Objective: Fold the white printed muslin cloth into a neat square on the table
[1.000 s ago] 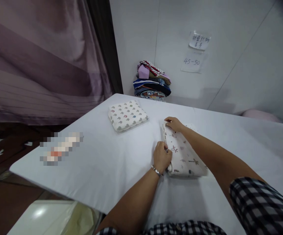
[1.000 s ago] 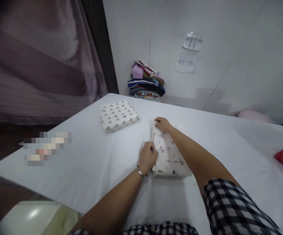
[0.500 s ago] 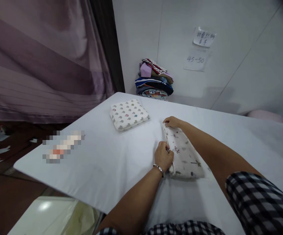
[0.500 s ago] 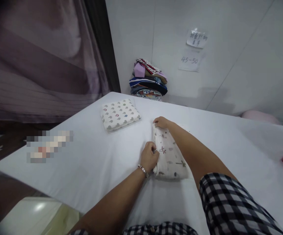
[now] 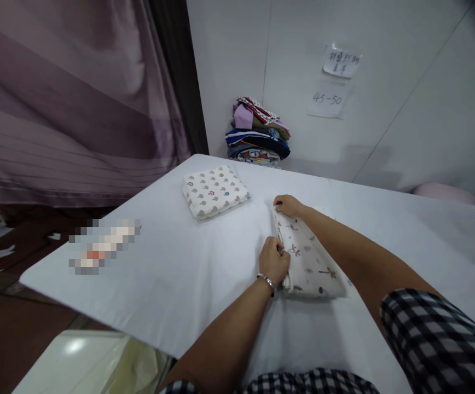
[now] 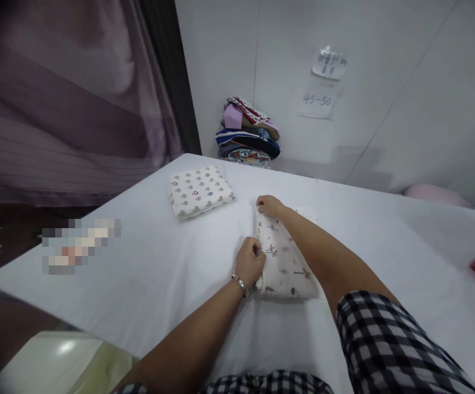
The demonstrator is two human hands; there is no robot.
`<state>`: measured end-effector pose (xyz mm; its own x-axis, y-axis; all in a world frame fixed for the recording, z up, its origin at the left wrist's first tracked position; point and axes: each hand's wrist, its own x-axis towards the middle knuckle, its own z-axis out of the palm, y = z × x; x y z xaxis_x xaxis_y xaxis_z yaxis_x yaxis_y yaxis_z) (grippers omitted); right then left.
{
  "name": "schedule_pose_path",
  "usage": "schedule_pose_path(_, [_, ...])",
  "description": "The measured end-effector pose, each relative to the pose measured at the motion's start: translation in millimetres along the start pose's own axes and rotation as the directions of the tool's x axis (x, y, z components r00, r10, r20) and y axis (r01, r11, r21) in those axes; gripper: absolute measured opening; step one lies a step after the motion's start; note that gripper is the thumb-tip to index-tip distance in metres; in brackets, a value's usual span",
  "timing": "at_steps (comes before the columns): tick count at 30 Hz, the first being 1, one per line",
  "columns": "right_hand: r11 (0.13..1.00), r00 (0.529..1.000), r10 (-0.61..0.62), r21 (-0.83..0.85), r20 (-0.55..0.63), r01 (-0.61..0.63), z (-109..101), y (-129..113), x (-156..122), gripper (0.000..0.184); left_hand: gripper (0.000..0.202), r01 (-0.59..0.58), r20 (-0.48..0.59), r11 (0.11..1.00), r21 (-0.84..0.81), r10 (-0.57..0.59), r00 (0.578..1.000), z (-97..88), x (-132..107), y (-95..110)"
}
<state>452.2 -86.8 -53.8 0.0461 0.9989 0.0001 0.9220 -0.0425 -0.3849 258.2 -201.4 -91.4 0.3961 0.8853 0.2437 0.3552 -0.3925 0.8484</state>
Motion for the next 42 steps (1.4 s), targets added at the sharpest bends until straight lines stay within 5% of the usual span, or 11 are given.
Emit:
schedule_pose_path(9, [0.999,0.970,0.041,0.024,-0.240,-0.036,34,-3,-23,0.044,0.042,-0.060,-0.023,0.998,-0.007,0.060,0.998,-0.9,2,-1])
schedule_pose_path(15, [0.997,0.963,0.045,0.068,-0.267,-0.028,41,-13,-59,0.047,0.044,-0.064,0.063,0.997,0.031,0.062,0.996,-0.5,4,-3])
schedule_pose_path(23, [0.975,0.962,-0.216,0.018,-0.168,0.222,36,-40,-178,0.039,0.039,-0.040,0.075,0.998,0.043,0.036,0.997,-2.1,8,-4])
schedule_pose_path(28, [0.974,0.968,-0.222,-0.076,-0.119,0.214,30,-55,-270,0.044,0.037,-0.047,0.070,0.998,0.045,0.043,0.997,-2.1,9,-5])
schedule_pose_path(33, [0.955,0.961,-0.221,-0.235,-0.167,0.179,33,-31,-320,0.053,0.038,-0.035,0.098,0.999,0.028,0.032,0.995,-3.6,13,-5])
schedule_pose_path(42, [0.922,0.920,-0.244,-0.368,-0.307,0.122,33,22,-323,0.045,0.037,-0.017,0.098,1.000,0.026,0.014,0.995,-6.4,16,-8])
